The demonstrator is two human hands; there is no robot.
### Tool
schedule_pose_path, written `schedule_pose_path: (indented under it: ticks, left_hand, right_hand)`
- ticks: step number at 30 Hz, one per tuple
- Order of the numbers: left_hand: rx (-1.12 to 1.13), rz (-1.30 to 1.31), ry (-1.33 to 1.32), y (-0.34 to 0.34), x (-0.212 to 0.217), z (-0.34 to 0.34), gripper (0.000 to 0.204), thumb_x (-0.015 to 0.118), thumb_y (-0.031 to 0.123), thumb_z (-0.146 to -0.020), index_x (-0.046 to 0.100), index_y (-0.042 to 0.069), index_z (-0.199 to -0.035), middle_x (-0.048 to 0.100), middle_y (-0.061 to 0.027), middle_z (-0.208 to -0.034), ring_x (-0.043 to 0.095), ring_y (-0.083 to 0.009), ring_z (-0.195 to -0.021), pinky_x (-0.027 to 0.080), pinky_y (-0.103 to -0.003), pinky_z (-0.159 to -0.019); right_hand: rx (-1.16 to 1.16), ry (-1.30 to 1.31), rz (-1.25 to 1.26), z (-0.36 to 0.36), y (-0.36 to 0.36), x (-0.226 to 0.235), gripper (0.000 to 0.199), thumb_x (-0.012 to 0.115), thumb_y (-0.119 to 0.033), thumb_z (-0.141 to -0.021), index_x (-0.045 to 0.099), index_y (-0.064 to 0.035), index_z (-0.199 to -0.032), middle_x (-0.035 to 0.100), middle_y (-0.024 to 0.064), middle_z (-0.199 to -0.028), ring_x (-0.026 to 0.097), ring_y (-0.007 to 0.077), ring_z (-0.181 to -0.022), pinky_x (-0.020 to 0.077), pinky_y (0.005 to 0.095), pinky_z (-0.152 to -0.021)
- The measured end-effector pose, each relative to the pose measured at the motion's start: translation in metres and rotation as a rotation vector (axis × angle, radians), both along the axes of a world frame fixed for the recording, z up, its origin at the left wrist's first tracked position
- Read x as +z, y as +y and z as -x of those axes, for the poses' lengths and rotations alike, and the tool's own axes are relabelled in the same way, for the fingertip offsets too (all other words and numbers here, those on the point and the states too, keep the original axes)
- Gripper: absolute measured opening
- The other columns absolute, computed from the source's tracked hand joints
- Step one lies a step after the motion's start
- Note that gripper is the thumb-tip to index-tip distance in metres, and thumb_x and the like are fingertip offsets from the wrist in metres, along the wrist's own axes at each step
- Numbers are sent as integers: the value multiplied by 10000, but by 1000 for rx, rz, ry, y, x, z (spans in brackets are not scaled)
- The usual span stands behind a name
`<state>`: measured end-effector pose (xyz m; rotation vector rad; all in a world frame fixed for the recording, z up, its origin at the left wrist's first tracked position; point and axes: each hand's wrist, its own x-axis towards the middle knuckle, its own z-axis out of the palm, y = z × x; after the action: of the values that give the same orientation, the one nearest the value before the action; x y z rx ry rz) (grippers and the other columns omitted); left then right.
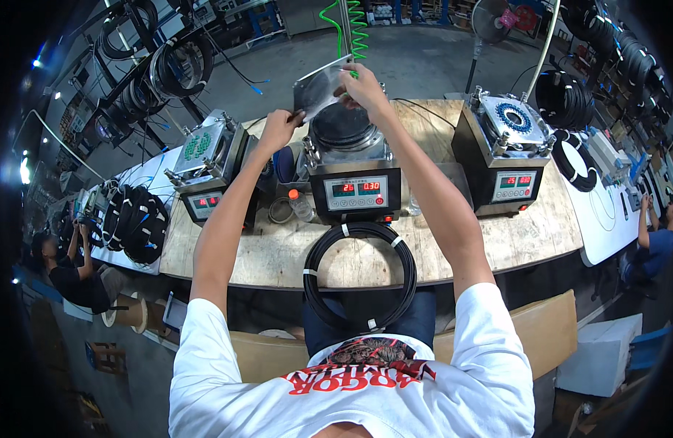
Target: The person pours liquid onto a polishing machine, secures a green connector plate with clamps, and then transfers the plate to a second machine. They place a cable coil onto the second machine, plug the connectors into the plate, secure the clamps, and press buttons on the control panel.
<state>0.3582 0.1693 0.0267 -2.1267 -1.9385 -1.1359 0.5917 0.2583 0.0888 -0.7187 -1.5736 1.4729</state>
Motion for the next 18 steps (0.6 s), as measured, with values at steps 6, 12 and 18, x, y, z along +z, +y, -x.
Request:
schedule_pose_path:
  ticks: [6,12,18]
  left_hand:
    - [105,95,-108,14,-14,9,539,674,388,-927,590,-93,-698,529,-272,-609,550,-379,-550,407,-460,-551]
    - [127,59,-344,15,-35,9,542,660,394,-943,582,-77,-687,536,-185,-560,528,-270,-527,404,-427,-549]
    - [258,-89,-735,15,-42,-12,336,640,291,-968,588,-41,-962,638,-153,-851,597,-217,-777,459,-380,-729]
  right_hand:
    - [-254,-246,-386,-21,16,-38,269,584,-142,-923,685,4,-1126,730,190,-839,731,244,-768,546,351,-708]
    - [-360,-276,-540,-26,11,-58,183,624,-126,-894,739,3,-954,683,266,-807,695,408,-775,529,415,-702]
    - [-348,-270,-534,-25,2,-47,188,621,-121,-884,737,17,-939,680,275,-811,689,424,-775,532,441,-712]
